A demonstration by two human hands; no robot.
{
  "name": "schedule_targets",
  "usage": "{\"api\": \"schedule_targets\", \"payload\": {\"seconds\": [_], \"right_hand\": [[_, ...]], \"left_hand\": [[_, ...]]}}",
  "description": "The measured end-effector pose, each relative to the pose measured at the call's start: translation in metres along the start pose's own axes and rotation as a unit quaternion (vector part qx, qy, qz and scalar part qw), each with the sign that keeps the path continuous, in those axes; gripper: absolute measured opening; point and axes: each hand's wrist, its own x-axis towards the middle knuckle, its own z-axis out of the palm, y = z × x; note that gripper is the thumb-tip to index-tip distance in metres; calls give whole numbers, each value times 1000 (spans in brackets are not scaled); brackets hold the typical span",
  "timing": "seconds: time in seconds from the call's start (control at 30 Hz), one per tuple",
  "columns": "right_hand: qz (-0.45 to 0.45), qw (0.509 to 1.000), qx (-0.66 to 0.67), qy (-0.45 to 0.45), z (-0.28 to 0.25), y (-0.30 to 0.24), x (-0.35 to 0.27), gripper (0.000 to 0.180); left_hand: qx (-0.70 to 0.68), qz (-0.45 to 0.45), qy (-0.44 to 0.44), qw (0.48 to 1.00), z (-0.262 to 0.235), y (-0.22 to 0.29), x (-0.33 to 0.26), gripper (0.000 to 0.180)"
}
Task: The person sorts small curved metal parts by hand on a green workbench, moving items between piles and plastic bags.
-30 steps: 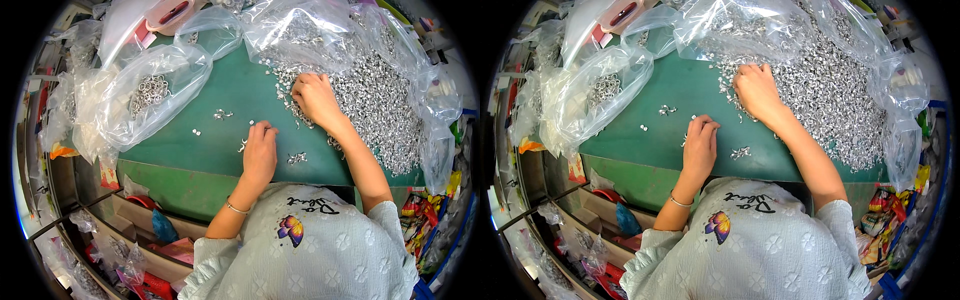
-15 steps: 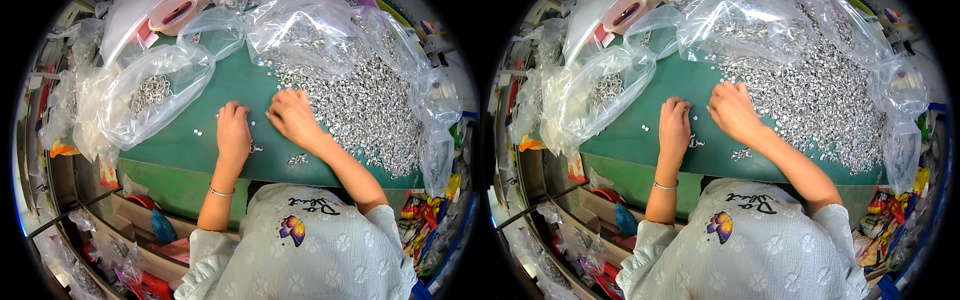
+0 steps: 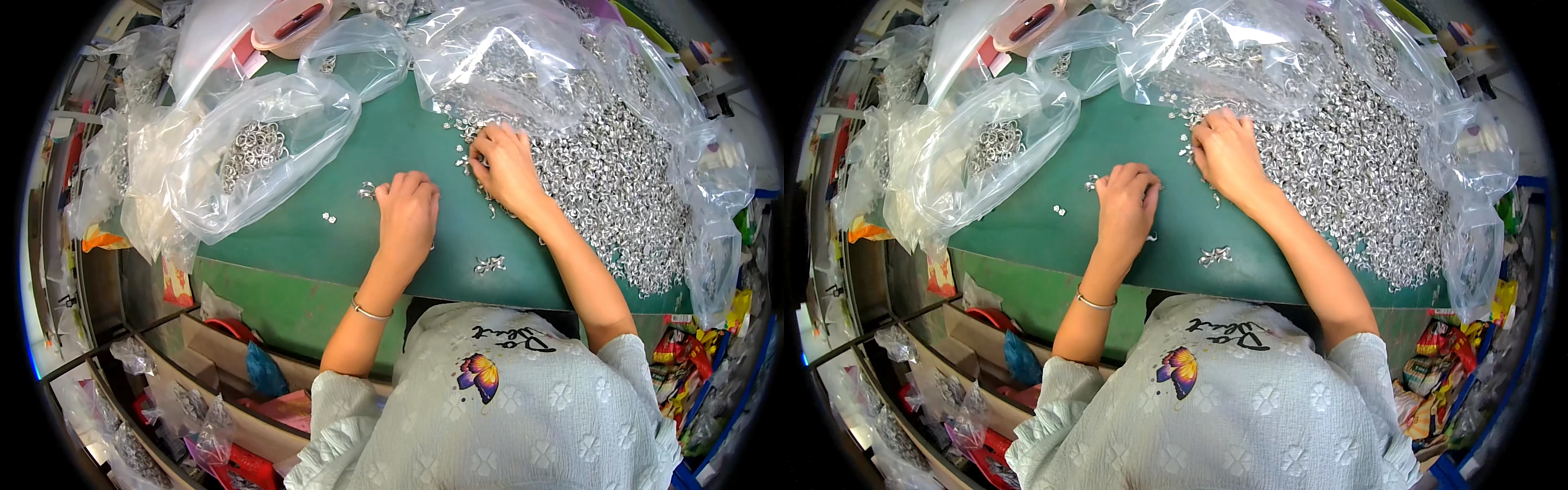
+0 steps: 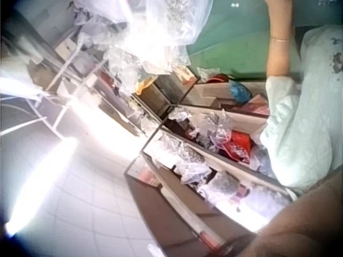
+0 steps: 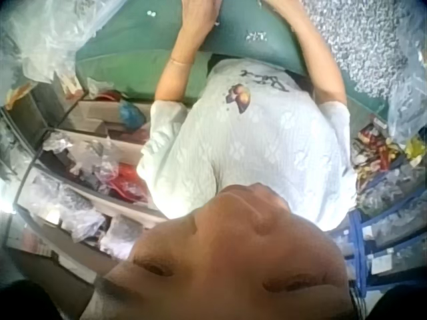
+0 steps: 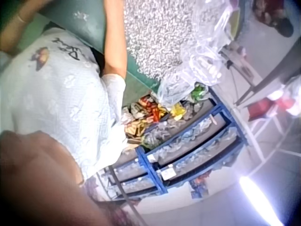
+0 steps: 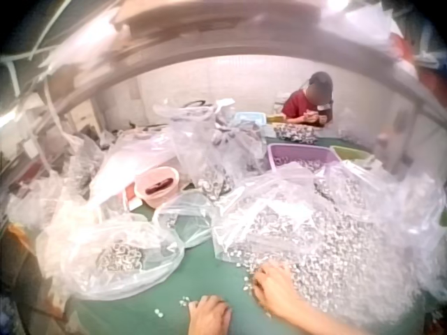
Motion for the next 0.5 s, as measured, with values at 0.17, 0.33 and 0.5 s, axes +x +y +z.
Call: {"api": "schedule_targets", "payload": {"seconds": [0.17, 0.33, 0.5], "right_hand": [[33, 996, 80, 36, -6, 6, -6, 6], [53, 976, 204, 51, -14, -13, -1, 6], [87, 951, 290, 52, -9, -22, 8, 8]], "left_hand": [[7, -46, 42, 998, -18, -9, 9, 17], [-23, 8, -49, 999, -11, -2, 4, 16], [1, 25, -89, 996, -7, -2, 9, 13]]}}
